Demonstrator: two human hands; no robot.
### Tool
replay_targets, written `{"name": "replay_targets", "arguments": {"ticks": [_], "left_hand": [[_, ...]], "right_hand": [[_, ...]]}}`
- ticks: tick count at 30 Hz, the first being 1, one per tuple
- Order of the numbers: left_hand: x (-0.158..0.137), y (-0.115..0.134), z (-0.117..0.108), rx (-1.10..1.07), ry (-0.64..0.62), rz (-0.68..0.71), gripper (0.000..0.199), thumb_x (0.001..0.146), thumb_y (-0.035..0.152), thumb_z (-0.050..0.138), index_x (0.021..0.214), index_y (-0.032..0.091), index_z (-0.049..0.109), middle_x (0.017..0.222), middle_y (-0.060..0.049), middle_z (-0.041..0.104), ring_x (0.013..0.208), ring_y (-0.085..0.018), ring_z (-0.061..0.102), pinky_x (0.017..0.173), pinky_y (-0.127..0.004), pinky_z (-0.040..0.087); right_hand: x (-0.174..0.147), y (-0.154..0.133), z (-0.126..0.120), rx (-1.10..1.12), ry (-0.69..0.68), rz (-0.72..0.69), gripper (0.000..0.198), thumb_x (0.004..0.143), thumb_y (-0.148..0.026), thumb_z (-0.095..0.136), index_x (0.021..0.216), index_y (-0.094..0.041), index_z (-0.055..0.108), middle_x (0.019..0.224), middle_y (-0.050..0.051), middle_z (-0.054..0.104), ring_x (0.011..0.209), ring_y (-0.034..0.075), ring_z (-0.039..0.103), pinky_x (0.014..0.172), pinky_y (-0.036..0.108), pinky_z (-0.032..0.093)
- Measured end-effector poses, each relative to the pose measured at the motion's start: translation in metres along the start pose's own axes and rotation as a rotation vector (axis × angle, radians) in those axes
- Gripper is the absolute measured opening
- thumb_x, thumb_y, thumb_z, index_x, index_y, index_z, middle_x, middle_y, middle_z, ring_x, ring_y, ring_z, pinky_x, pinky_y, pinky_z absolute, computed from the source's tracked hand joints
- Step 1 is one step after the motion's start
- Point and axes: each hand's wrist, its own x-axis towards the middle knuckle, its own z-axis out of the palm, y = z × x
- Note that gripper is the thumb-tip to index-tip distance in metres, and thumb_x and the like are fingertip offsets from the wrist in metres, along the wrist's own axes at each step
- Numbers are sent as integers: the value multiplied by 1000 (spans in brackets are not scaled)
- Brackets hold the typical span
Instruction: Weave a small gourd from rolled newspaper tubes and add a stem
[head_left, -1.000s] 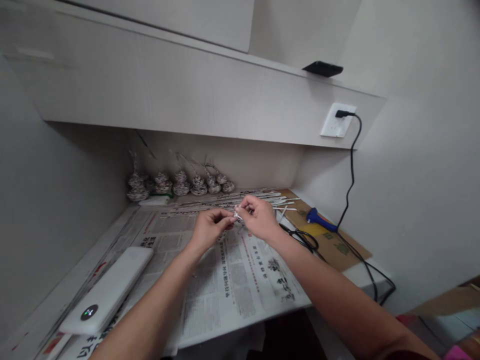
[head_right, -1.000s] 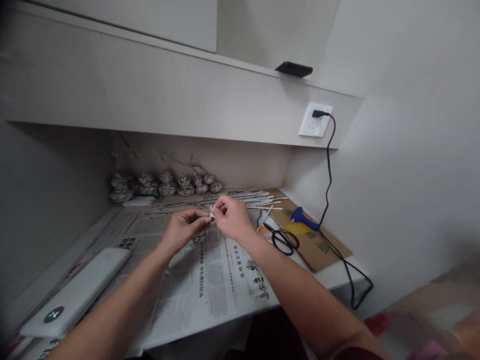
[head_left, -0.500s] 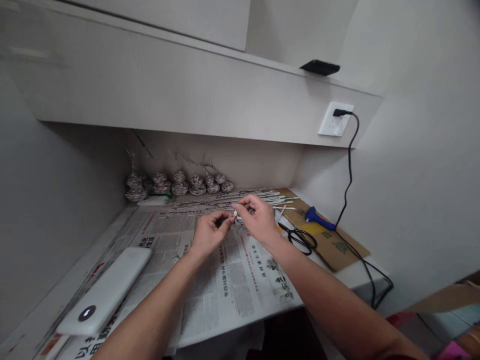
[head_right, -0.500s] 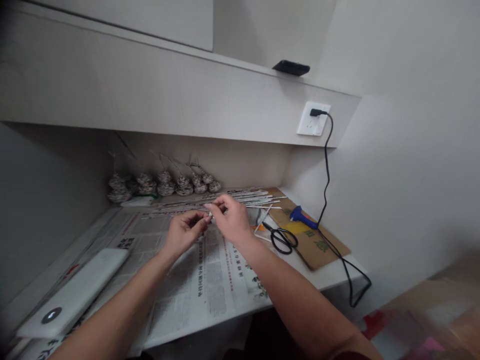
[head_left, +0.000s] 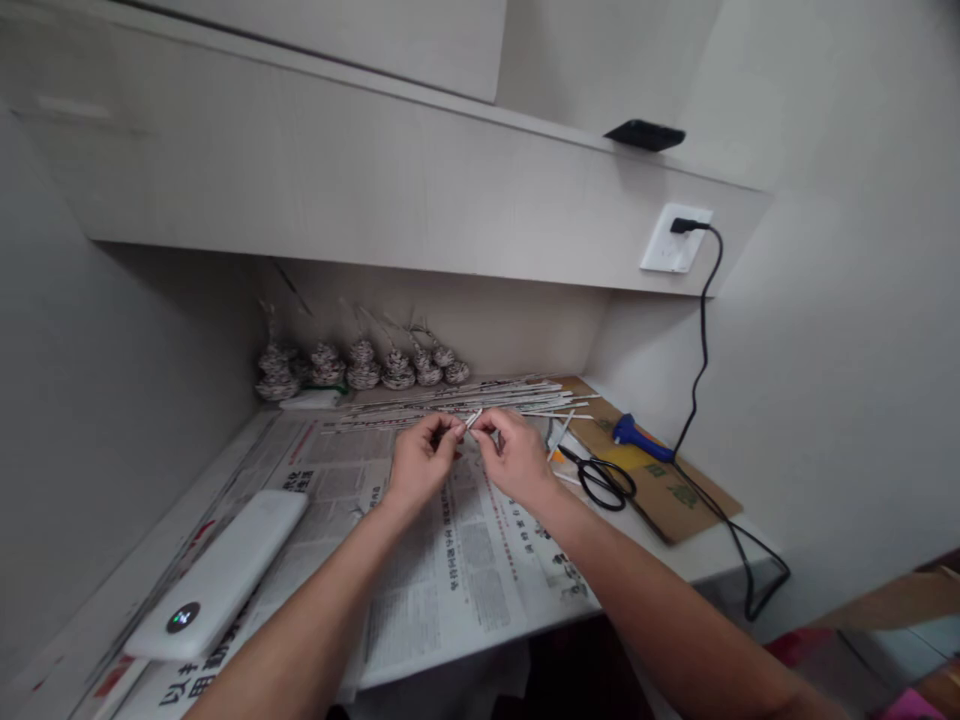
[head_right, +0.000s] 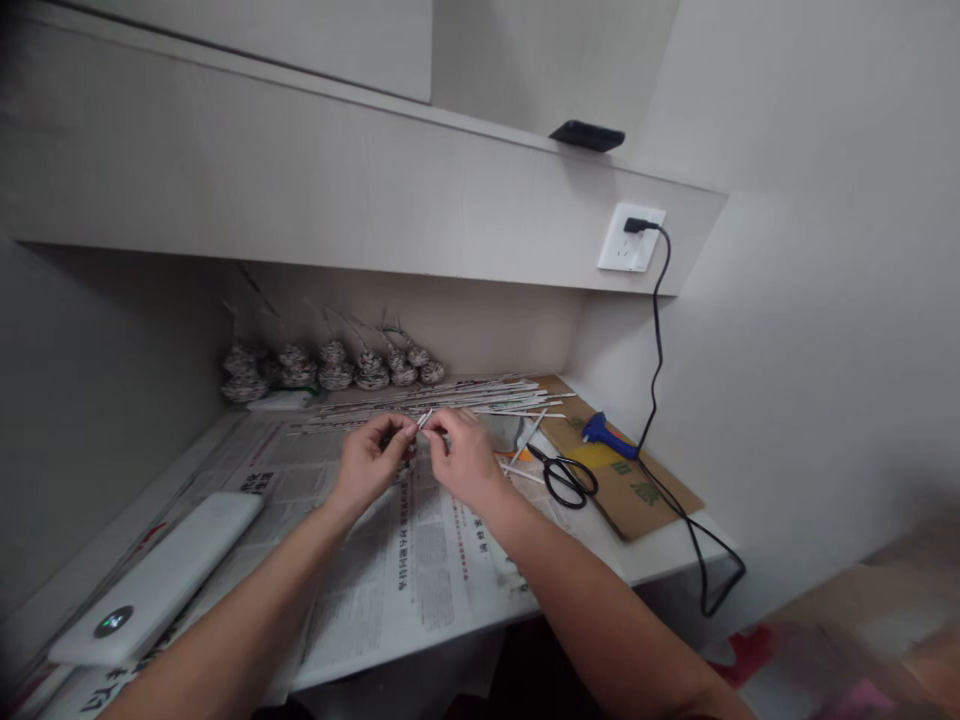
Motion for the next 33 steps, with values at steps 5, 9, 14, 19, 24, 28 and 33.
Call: {"name": "replay_targets", "arguments": {"ticks": [5,9,14,19,24,28,33], "left_hand": [[3,4,-3,-48,-47,-52,25,75,39,65,77,15,65,73,-2,62,62,-13,56,54,-21,50],[5,1,-4,-45,-119,-40,24,76,38,65,77,14,65,68,-2,61,60,-12,56,52,-20,50],[5,-7,-2,11,-104,8,22,77,35,66,80,14,69,71,-4,68,58,-13,60,55,-23,50],[2,-7,1,166,-33,156,14,75,29,69,79,17,74,79,-6,74,71,-17,66,67,-25,50],[1,-6,-2,236,-26,221,13,81,26,62,82,17,72,79,-5,73,72,-16,66,68,-24,49],[2,-10,-3,243,-39,190,15,83,28,59,84,16,68,77,-4,69,70,-15,63,63,-22,49],[2,-14,-1,174,-56,114,20,84,34,57,88,16,66,79,-3,66,67,-14,60,55,-20,49]], "right_hand": [[3,3,1,240,-41,186,11,82,-29,60,89,-21,63,82,1,66,71,14,58,63,24,43],[11,7,-2,446,-96,232,15,78,-29,64,88,-19,68,79,1,67,70,14,60,64,24,45],[12,10,0,329,27,251,17,76,-34,66,72,-18,64,70,0,66,64,13,57,61,23,42],[8,4,3,197,64,317,24,79,-37,63,64,-19,59,55,-4,58,50,11,49,51,22,36],[6,2,2,353,10,313,16,79,-34,64,75,-19,65,68,-1,65,63,13,57,62,24,44],[3,7,3,459,-32,304,10,77,-27,65,82,-19,67,79,1,69,74,15,61,69,26,47],[1,11,7,426,-12,293,9,78,-27,63,79,-18,66,75,1,67,69,14,60,66,25,46]]}}
